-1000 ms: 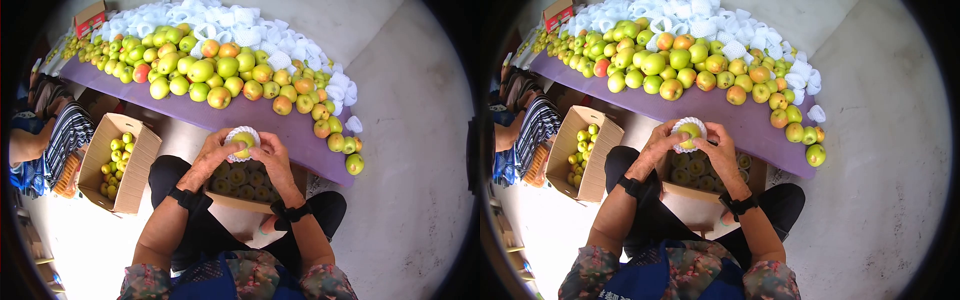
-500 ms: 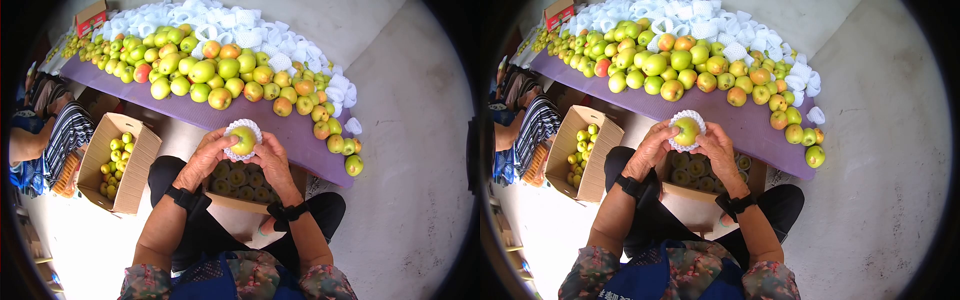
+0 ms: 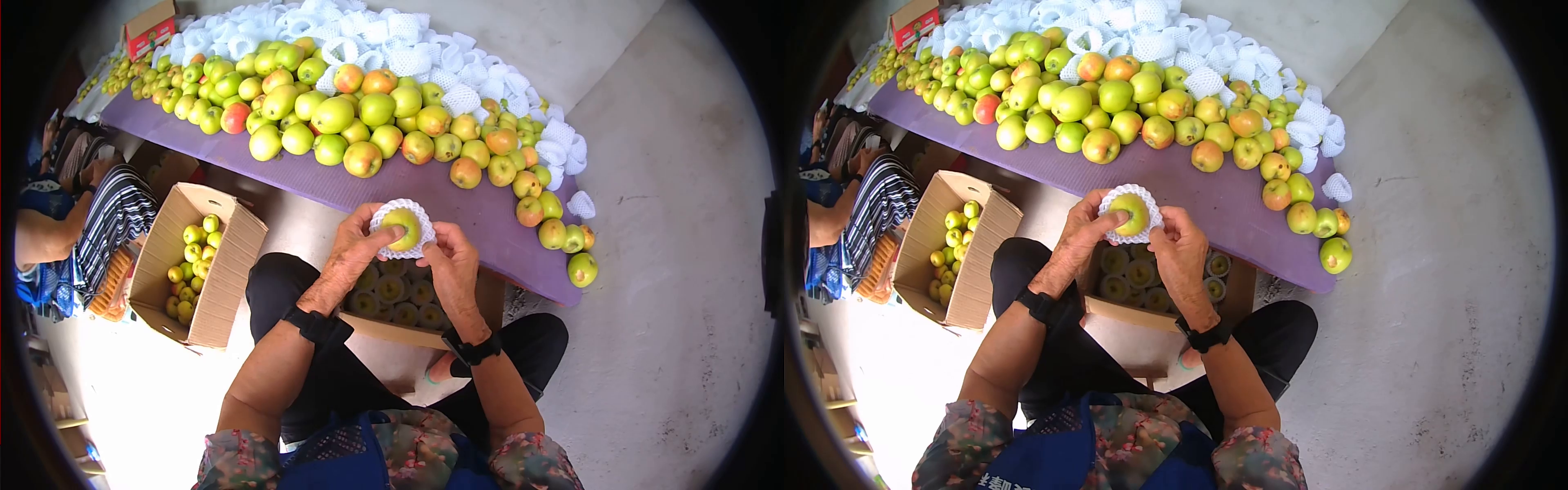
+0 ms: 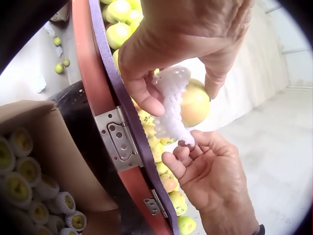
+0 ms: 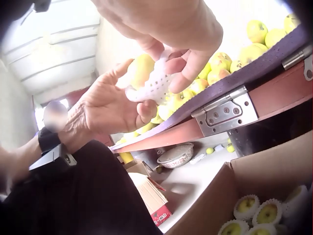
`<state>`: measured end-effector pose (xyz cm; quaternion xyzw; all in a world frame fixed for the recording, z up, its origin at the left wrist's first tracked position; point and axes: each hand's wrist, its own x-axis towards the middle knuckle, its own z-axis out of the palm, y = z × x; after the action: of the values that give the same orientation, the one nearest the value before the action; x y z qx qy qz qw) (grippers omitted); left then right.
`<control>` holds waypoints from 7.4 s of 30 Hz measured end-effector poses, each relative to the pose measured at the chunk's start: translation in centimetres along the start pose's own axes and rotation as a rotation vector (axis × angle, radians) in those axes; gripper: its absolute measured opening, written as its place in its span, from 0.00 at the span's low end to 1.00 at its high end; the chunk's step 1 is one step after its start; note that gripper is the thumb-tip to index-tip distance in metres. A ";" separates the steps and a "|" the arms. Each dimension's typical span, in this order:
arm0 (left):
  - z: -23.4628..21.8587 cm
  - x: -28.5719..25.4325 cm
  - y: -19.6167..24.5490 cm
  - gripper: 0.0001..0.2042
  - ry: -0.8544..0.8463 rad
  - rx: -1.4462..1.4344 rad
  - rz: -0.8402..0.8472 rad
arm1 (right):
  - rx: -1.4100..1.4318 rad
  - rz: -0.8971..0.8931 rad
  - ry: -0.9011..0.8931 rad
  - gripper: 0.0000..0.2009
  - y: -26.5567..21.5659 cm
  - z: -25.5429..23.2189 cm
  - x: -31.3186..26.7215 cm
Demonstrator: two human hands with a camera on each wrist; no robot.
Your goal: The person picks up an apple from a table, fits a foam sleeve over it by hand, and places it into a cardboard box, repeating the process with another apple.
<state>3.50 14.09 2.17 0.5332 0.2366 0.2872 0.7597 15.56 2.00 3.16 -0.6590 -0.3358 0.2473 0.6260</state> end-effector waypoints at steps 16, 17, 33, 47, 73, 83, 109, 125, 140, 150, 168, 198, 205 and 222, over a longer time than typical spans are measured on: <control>0.3 -0.4 1.4 0.30 -0.315 0.231 -0.218 | -0.032 -0.166 0.095 0.11 0.9 -0.9 -1.0; 0.2 -0.4 1.4 0.31 -0.335 0.290 -0.222 | -0.073 -0.170 0.072 0.11 0.8 -1.2 -1.1; 0.3 0.0 0.4 0.27 -0.231 0.227 -0.102 | 0.083 -0.045 -0.073 0.14 -0.8 -2.1 -0.6; -0.5 0.4 0.0 0.33 -0.249 0.158 -0.072 | -0.503 -0.384 -0.212 0.40 -3.3 -2.6 -2.2; 0.3 -0.1 -0.5 0.41 -0.532 -0.144 -0.357 | -0.369 -0.428 -0.021 0.51 1.1 -1.2 -3.1; 0.5 0.0 -0.8 0.36 -0.416 -0.064 -0.250 | -0.433 -0.426 0.031 0.58 2.3 -0.1 -3.8; -0.1 -0.3 0.3 0.38 -0.504 0.215 -0.165 | -0.217 -0.223 -0.063 0.11 -0.4 -4.1 -3.2; 0.1 0.1 -0.4 0.36 -0.376 0.306 -0.223 | -0.332 -0.279 -0.002 0.13 0.3 -2.8 -4.1; 0.0 1.3 -1.2 0.30 -0.265 0.409 -0.148 | -0.722 -0.122 -0.396 0.41 -3.5 -1.8 -1.3; -0.2 1.9 -1.0 0.29 -0.185 0.470 -0.060 | -0.722 -0.203 -0.378 0.31 -2.7 -0.6 1.3; -0.9 1.0 -0.2 0.20 -0.042 0.152 0.021 | -1.005 0.175 -0.529 0.34 6.3 -8.2 -0.7; 0.5 0.9 -0.3 0.16 -0.118 0.313 -0.096 | -1.027 0.009 -0.555 0.34 34.5 -7.5 2.4; 0.6 0.9 -0.8 0.15 -0.092 0.298 -0.074 | -0.965 0.078 -0.500 0.34 35.3 -7.1 2.6; 0.8 1.0 -1.0 0.15 -0.122 0.287 -0.095 | -0.888 -0.057 -0.422 0.35 35.0 -7.3 2.2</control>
<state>4.98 13.95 1.39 0.6410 0.2537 0.1811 0.7014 27.11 -0.88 -30.67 -0.7881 -0.5464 0.1910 0.2095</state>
